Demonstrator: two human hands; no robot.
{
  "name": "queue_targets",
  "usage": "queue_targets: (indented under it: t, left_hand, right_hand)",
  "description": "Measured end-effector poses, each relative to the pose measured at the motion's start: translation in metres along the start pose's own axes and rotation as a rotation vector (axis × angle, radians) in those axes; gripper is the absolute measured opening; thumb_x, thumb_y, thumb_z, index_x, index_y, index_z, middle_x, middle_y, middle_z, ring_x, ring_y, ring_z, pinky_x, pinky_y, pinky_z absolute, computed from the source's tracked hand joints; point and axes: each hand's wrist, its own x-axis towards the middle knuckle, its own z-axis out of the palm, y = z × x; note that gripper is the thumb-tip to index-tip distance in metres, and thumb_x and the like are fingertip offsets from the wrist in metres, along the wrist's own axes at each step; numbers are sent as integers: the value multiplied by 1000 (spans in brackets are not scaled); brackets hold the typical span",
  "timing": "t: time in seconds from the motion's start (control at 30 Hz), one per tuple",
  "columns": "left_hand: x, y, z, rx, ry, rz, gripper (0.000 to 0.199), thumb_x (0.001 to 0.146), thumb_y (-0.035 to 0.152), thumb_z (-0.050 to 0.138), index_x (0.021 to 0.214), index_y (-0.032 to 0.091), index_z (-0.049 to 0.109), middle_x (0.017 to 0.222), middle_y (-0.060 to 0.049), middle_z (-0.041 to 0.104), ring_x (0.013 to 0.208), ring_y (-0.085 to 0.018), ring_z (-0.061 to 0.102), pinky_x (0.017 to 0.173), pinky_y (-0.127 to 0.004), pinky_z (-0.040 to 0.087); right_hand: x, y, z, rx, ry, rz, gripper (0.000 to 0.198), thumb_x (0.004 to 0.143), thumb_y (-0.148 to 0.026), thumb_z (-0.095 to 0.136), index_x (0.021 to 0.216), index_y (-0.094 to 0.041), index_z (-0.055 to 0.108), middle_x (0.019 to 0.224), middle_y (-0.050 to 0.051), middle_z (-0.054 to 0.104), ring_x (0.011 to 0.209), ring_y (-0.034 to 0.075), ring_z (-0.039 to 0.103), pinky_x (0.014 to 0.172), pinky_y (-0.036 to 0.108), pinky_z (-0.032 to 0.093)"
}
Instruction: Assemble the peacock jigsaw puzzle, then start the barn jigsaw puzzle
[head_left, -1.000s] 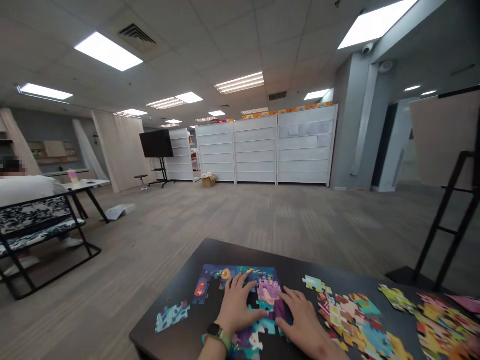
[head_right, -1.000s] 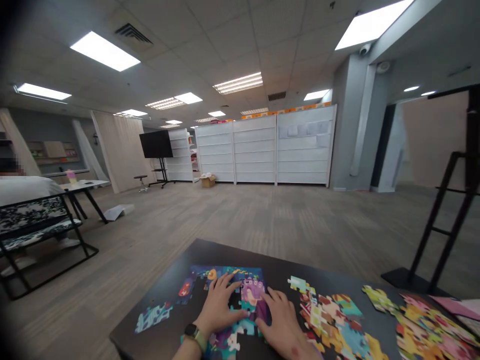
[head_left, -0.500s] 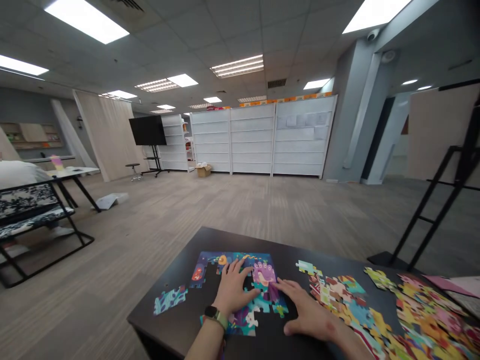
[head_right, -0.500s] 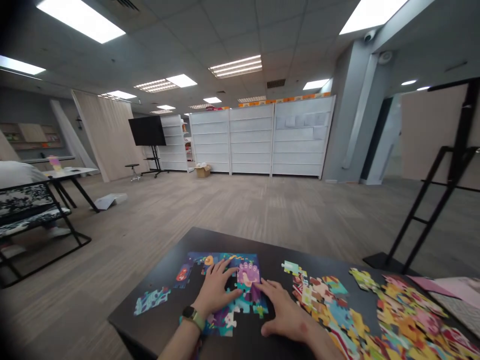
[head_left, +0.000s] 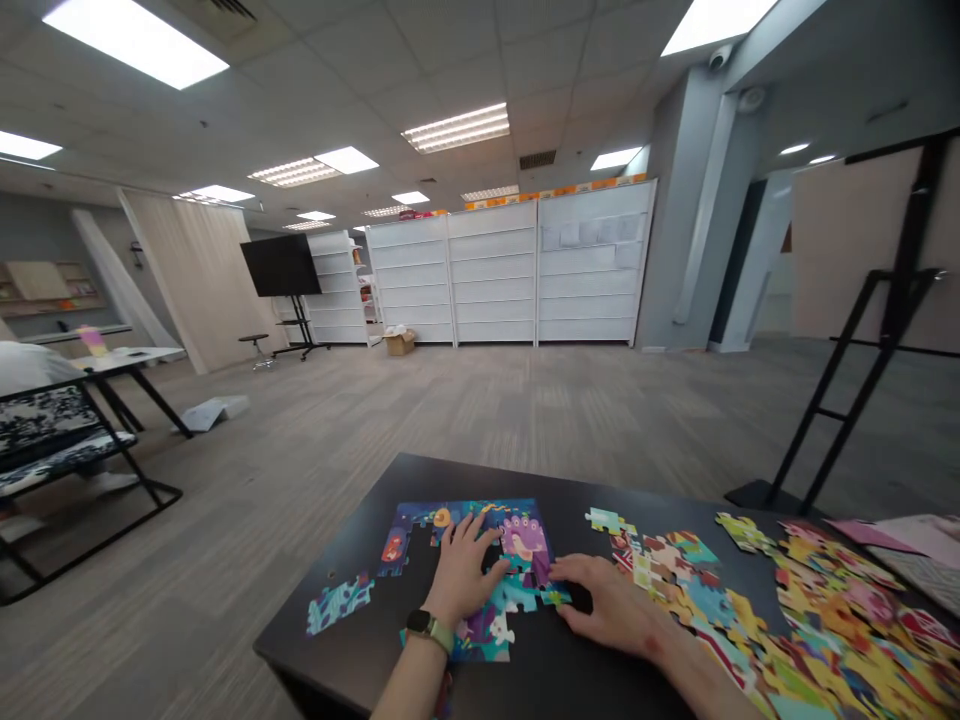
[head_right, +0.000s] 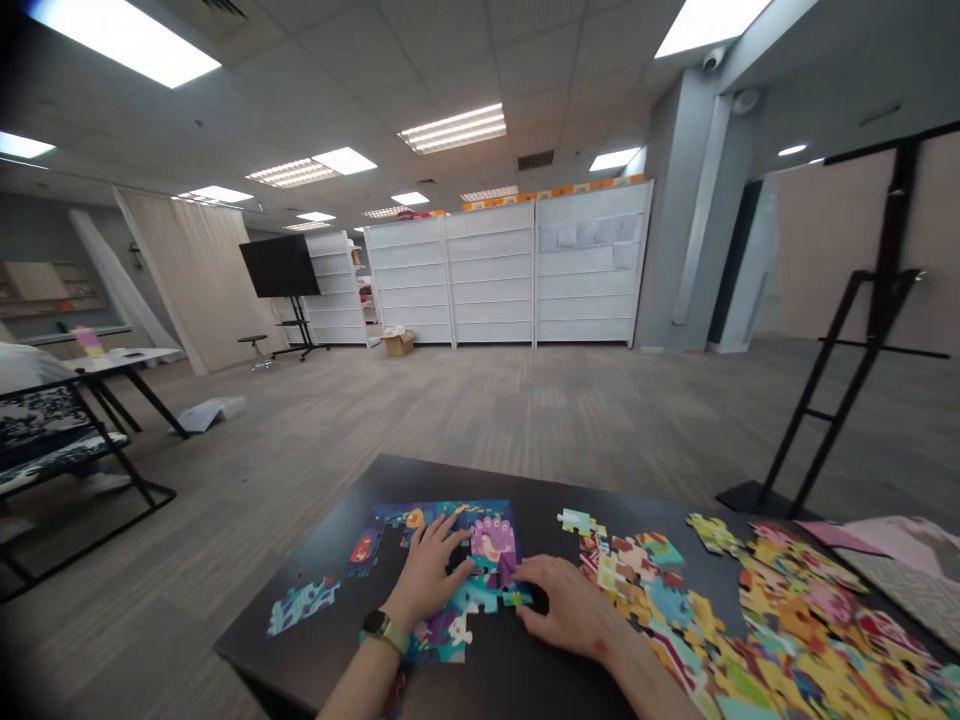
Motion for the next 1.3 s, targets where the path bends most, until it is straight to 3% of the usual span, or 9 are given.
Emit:
queue_targets:
  t: [0.17, 0.43, 0.57, 0.67, 0.77, 0.87, 1.1, 1.3]
  left_hand:
    - [0, 2, -2, 5, -2, 1, 65, 81, 64, 67, 140, 38, 55, 160, -8, 40, 149, -36, 29, 120, -61, 16]
    - [-1, 3, -2, 7, -7, -7, 51, 85, 49, 66, 135, 40, 60, 160, -5, 40, 150, -35, 29, 121, -60, 15]
    - [1, 3, 0, 7, 0, -12, 40, 93, 46, 55, 132, 40, 62, 158, -3, 43, 150, -32, 29, 120, -59, 17]
    - [2, 2, 0, 10, -4, -14, 40, 92, 40, 58, 131, 40, 62, 158, -3, 44, 149, -32, 30, 120, -58, 18]
    - [2, 3, -1, 11, -10, -8, 40, 91, 39, 59, 130, 42, 63, 158, -1, 44, 150, -32, 30, 120, -59, 18]
    - [1, 4, -2, 13, -9, -8, 35, 93, 40, 56, 127, 42, 65, 155, 0, 47, 149, -32, 30, 121, -59, 17]
    - [5, 9, -4, 7, -19, 24, 38, 92, 40, 57, 129, 40, 64, 157, 0, 45, 150, -33, 29, 120, -63, 17]
    - [15, 21, 3, -23, -83, 120, 47, 102, 44, 37, 147, 36, 48, 158, -2, 43, 150, -30, 30, 123, -60, 16]
  right_hand:
    - [-2, 3, 7, 9, 48, -16, 36, 84, -38, 62, 116, -29, 75, 124, 5, 74, 123, 29, 63, 107, 42, 48]
    - [2, -5, 7, 34, 42, -107, 19, 83, -33, 65, 94, -24, 79, 121, 9, 73, 120, 28, 64, 104, 41, 50]
    - [2, -9, 5, 62, 44, -112, 16, 86, -31, 64, 87, -25, 78, 116, 8, 73, 111, 25, 67, 99, 37, 52]
    - [3, -3, 10, 69, 68, -74, 23, 91, -36, 59, 100, -25, 77, 125, 9, 70, 119, 26, 63, 105, 41, 48]
    - [12, 7, 21, 16, 95, 41, 46, 94, -45, 54, 131, -22, 66, 151, 13, 52, 141, 31, 46, 117, 49, 36]
    - [25, 14, 30, -66, 36, 111, 60, 98, -53, 45, 147, -19, 52, 161, 13, 36, 150, 30, 30, 122, 50, 26]
    - [36, 10, 27, -125, -15, 107, 60, 97, -52, 44, 149, -21, 50, 160, 10, 40, 150, 30, 31, 121, 52, 26]
    - [40, 1, 19, -155, -33, 105, 69, 99, -61, 34, 155, -20, 39, 163, 10, 32, 152, 29, 27, 122, 50, 25]
